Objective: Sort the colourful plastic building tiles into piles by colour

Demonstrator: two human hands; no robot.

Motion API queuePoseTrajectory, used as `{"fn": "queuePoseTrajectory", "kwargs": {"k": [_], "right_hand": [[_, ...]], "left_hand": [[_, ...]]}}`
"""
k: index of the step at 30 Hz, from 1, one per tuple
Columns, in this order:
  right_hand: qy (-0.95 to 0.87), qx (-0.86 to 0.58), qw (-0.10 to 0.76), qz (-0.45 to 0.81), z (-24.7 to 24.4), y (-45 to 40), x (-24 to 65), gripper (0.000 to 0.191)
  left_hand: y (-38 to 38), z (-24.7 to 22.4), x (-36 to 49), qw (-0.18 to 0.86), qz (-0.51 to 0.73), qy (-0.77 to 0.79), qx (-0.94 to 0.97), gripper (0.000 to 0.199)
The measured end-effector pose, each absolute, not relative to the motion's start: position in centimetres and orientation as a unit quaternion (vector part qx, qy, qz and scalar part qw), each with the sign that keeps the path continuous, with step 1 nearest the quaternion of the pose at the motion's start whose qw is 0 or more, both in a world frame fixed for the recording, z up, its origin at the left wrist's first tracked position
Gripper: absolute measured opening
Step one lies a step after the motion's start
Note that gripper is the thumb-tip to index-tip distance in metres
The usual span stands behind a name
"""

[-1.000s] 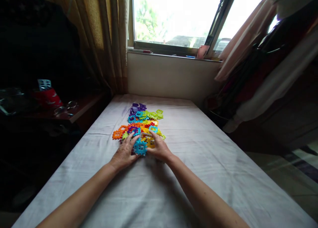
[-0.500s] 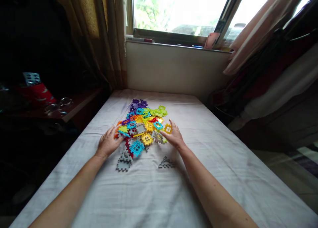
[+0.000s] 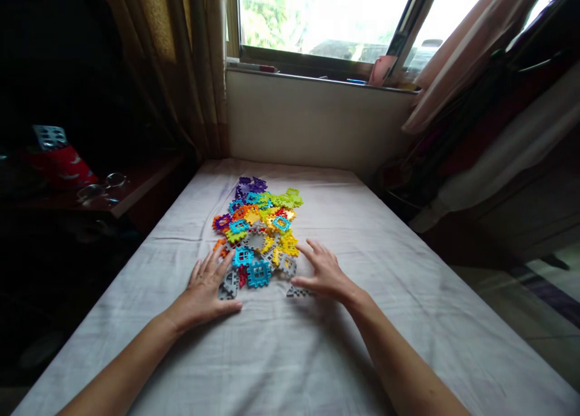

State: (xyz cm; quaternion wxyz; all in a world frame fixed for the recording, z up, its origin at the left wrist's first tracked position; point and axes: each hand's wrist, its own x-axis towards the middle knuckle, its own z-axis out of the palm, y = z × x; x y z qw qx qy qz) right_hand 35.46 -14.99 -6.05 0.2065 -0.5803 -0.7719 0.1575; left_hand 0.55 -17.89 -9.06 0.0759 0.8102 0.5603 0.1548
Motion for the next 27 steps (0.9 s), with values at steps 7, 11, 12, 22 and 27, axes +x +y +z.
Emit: {"fn": "queuePoseTrajectory", "kwargs": {"k": [7,11,12,22,27], "right_hand": [[-0.774,-0.593,0.179,0.130,-6.0,-17.5,34.5,0.043],[-0.762,-0.543,0.288,0.206,-6.5,-16.5,30.6,0.040],[-0.760,-0.522,0.315,0.224,-6.6,-16.3,29.7,0.042],[-0.593,-0.603,0.479,0.235,-5.0,-9.1,33.6,0.033],[-0.602,-0.636,0.418,0.240,-7.2,-8.3,36.2,0.026]], "left_hand": [[-17.1,-9.4,3.7,0.041,0.172,0.626,0.759,0.096],[-16.9,-8.7,4.0,0.062,0.189,0.634,0.748,0.098],[-16.8,-8.5,3.8,0.074,0.197,0.637,0.742,0.098],[-12.4,-4.8,-0.8,0.257,0.496,0.671,0.488,0.063],[-10.7,-3.8,-1.1,0.398,0.616,0.591,0.336,0.046]]}}
